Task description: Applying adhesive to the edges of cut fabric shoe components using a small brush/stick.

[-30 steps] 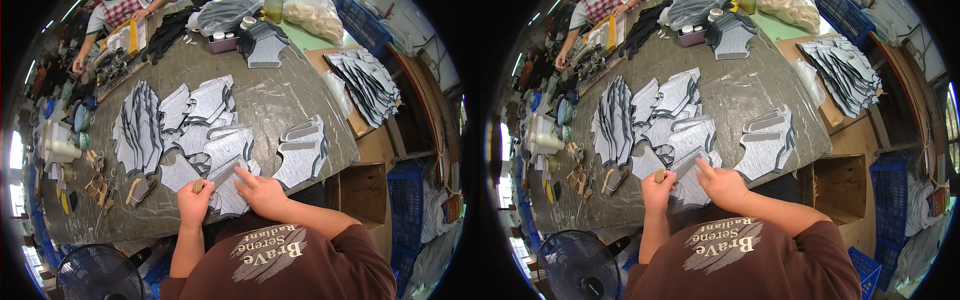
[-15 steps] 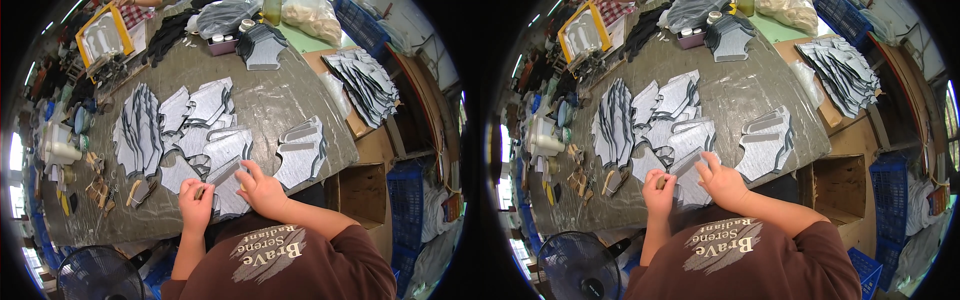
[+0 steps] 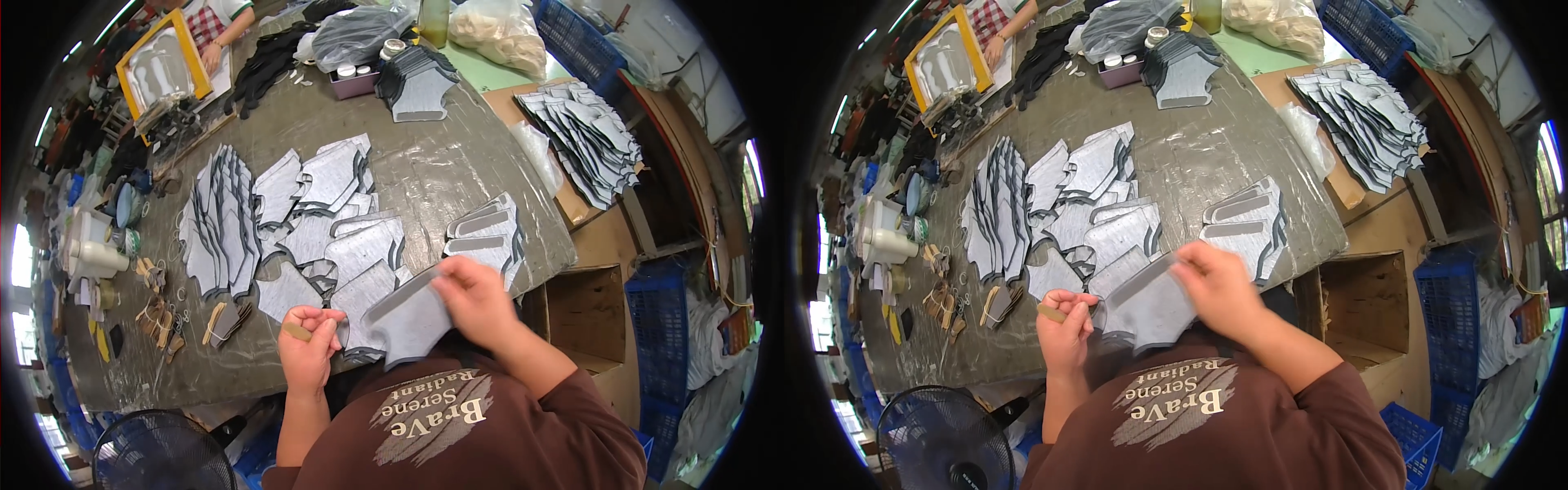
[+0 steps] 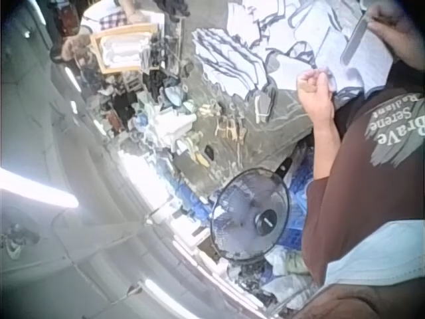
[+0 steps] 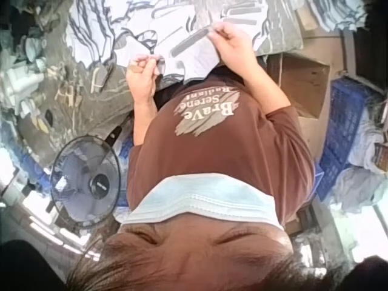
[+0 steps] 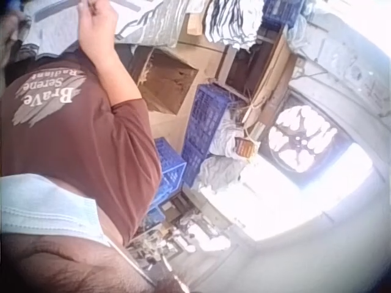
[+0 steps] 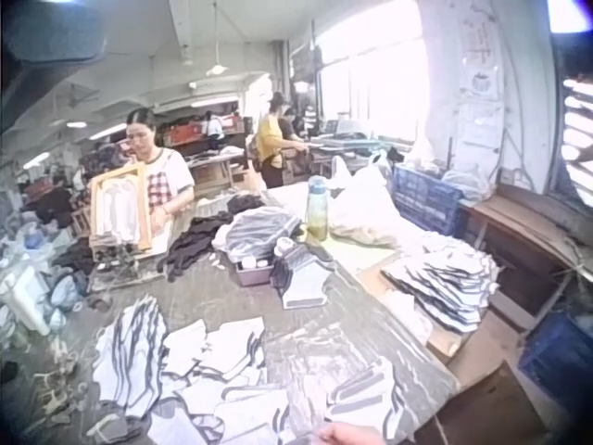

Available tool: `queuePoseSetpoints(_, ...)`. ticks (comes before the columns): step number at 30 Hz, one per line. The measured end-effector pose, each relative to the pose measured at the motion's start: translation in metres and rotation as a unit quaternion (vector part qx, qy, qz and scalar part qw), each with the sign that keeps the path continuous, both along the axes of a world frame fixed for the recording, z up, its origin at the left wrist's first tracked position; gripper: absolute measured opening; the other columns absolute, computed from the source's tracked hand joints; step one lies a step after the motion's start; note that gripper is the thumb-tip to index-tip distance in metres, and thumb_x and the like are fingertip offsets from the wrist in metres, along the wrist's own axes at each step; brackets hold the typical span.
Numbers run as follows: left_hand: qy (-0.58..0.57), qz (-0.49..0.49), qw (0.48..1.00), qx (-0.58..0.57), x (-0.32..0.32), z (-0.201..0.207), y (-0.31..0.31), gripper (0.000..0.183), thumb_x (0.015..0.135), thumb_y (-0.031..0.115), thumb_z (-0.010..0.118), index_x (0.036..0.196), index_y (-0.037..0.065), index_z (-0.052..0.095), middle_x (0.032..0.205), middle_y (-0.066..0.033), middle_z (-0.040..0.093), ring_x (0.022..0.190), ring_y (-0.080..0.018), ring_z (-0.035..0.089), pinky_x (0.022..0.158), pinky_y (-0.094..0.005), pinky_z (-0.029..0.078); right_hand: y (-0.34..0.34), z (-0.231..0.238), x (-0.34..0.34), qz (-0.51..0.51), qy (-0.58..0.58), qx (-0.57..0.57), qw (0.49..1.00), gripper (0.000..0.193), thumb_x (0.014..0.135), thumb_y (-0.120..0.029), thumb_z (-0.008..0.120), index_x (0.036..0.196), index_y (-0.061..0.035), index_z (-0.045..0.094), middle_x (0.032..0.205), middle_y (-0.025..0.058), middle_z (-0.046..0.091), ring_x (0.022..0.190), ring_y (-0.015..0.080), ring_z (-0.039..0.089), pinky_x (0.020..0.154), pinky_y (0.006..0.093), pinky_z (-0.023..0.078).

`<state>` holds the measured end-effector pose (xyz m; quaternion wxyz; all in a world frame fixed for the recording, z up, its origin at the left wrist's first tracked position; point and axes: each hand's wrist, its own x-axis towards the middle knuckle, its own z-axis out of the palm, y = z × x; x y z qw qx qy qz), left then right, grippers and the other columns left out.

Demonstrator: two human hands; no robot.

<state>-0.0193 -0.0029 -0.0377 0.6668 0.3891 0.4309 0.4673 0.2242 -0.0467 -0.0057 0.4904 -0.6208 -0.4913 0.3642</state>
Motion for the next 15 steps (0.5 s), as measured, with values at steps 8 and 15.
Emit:
queuePoseSetpoints(8,-0.013,-0.053,0.996,0.067,-0.007,-0.009,0.005,0.032,0.097,0.022,0.048,0.118,-0.002,0.047,0.091,-0.0095,0.057,0.070,-0.0067,0.045,0.059,-0.0197,0.037,-0.027,-0.008,0.067,-0.130,-0.376,0.032,0.917,0.041,0.073,-0.019,0.075,0.110,-0.0101,0.060,0.119,0.0174,0.051,0.066,0.0281,0.060,0.064,0.0353,0.049)
queuePoseSetpoints(15,0.000,-0.102,0.994,0.045,0.005,-0.010,0.009,0.040,0.098,0.019,0.044,0.128,-0.006,0.044,0.093,-0.0058,0.056,0.076,-0.0080,0.045,0.068,-0.0214,0.038,-0.028,-0.052,0.069,-0.010,-0.473,0.031,0.880,0.045,0.070,-0.030,0.075,0.113,-0.0209,0.061,0.130,0.0155,0.045,0.082,0.0289,0.063,0.067,0.0361,0.052)
